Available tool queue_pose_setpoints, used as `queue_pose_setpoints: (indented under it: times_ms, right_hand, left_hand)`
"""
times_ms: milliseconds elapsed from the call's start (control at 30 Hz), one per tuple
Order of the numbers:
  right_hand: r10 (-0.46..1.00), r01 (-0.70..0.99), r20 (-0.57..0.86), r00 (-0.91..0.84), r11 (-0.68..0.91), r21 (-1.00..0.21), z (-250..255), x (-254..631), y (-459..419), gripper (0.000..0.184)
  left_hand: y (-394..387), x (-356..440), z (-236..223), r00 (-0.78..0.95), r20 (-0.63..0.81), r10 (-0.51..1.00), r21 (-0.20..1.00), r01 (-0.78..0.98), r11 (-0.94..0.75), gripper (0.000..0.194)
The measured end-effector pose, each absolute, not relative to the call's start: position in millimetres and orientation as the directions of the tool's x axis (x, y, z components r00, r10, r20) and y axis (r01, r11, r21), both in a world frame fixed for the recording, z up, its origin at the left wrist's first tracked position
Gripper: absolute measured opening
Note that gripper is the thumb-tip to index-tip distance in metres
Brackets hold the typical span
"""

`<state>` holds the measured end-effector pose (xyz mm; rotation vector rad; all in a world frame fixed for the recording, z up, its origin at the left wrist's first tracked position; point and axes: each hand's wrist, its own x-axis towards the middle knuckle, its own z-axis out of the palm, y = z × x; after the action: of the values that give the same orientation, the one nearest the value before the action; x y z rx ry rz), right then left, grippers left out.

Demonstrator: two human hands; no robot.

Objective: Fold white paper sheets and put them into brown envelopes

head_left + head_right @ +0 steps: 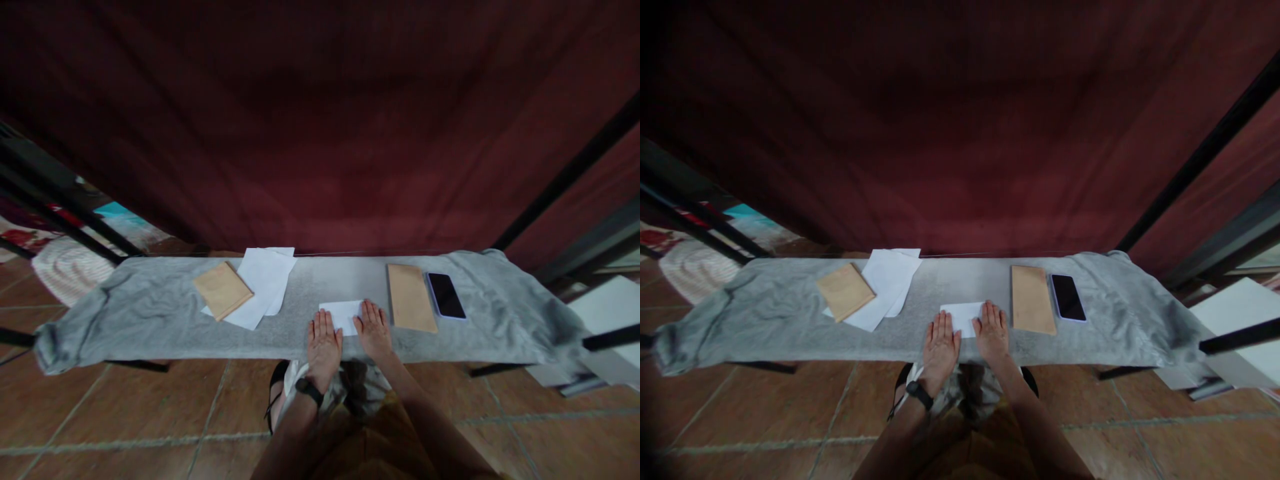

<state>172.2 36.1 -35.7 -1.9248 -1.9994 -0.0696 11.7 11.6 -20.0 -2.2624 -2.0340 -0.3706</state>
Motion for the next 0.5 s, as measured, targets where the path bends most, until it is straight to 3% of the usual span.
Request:
queue_pose_setpoints:
  times_ms: [267, 400, 500]
  right_hand:
    - [0.915, 0.937, 0.352, -0.197, 0.282, -0.208, -40.2, 174.8, 8.6, 0.049]
    - [0.910, 0.940, 0.367, -0.195, 0.280, -0.195, -41.9, 174.2, 3.5, 0.049]
    - [0.911, 0.947, 0.361, -0.201, 0.275, -0.166, -42.0, 174.2, 3.4, 0.048]
  left_hand:
    - [11.3, 14.2, -12.2, 0.080, 0.148, 0.986, 0.093, 0.991, -0.094, 0.058]
    - [14.6, 23.6, -6.7, 0.074, 0.149, 0.986, 0.116, 0.989, -0.092, 0.059]
    - [21.2, 40.6, -4.1, 0.167, 0.112, 0.980, 0.181, 0.966, -0.185, 0.059]
